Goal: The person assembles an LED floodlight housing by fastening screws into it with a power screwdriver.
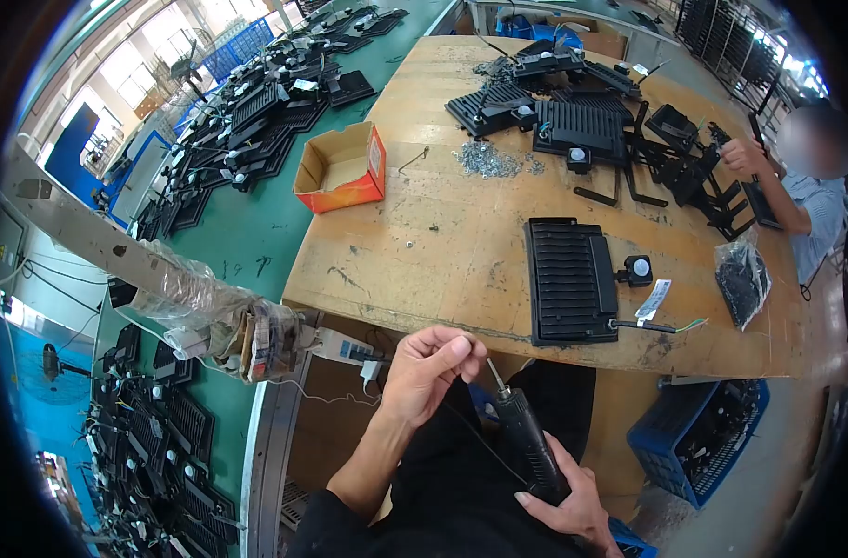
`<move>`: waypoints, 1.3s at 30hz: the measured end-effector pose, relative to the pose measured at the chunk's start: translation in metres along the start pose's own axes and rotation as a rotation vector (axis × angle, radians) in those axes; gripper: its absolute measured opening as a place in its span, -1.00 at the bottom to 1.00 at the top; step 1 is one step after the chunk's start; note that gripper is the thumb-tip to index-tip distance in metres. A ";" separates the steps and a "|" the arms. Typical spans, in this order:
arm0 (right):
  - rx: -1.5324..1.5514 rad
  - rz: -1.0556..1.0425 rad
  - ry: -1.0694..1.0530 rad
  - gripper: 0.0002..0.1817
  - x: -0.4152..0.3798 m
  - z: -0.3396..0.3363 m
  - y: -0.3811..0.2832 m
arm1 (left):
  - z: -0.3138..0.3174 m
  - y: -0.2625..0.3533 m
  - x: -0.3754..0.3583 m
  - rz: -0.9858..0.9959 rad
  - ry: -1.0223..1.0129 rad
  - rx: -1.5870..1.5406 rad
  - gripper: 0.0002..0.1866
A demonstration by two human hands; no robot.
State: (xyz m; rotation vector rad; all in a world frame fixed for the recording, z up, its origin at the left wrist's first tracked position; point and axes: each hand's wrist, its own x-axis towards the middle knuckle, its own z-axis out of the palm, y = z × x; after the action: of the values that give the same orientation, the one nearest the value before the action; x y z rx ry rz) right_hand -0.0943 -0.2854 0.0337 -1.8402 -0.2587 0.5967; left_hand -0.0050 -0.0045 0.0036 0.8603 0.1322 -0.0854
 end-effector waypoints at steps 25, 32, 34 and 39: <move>0.063 0.026 -0.089 0.01 0.018 0.002 -0.006 | 0.010 -0.004 -0.002 -0.040 0.093 -0.154 -0.70; 0.320 0.113 -0.219 -0.01 0.009 -0.003 0.019 | 0.013 -0.008 -0.007 0.015 0.038 0.018 -0.73; 0.641 0.213 -0.318 -0.01 0.008 -0.009 0.014 | 0.014 -0.007 -0.007 0.008 0.036 0.032 -0.74; -0.032 -0.260 0.059 0.04 0.011 0.017 0.012 | 0.028 -0.007 -0.010 0.161 0.142 0.354 -0.76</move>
State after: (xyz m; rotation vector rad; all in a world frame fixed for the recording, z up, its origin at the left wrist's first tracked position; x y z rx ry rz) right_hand -0.0948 -0.2703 0.0151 -1.8146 -0.4621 0.3590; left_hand -0.0132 -0.0305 0.0182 1.2272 0.1834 0.1066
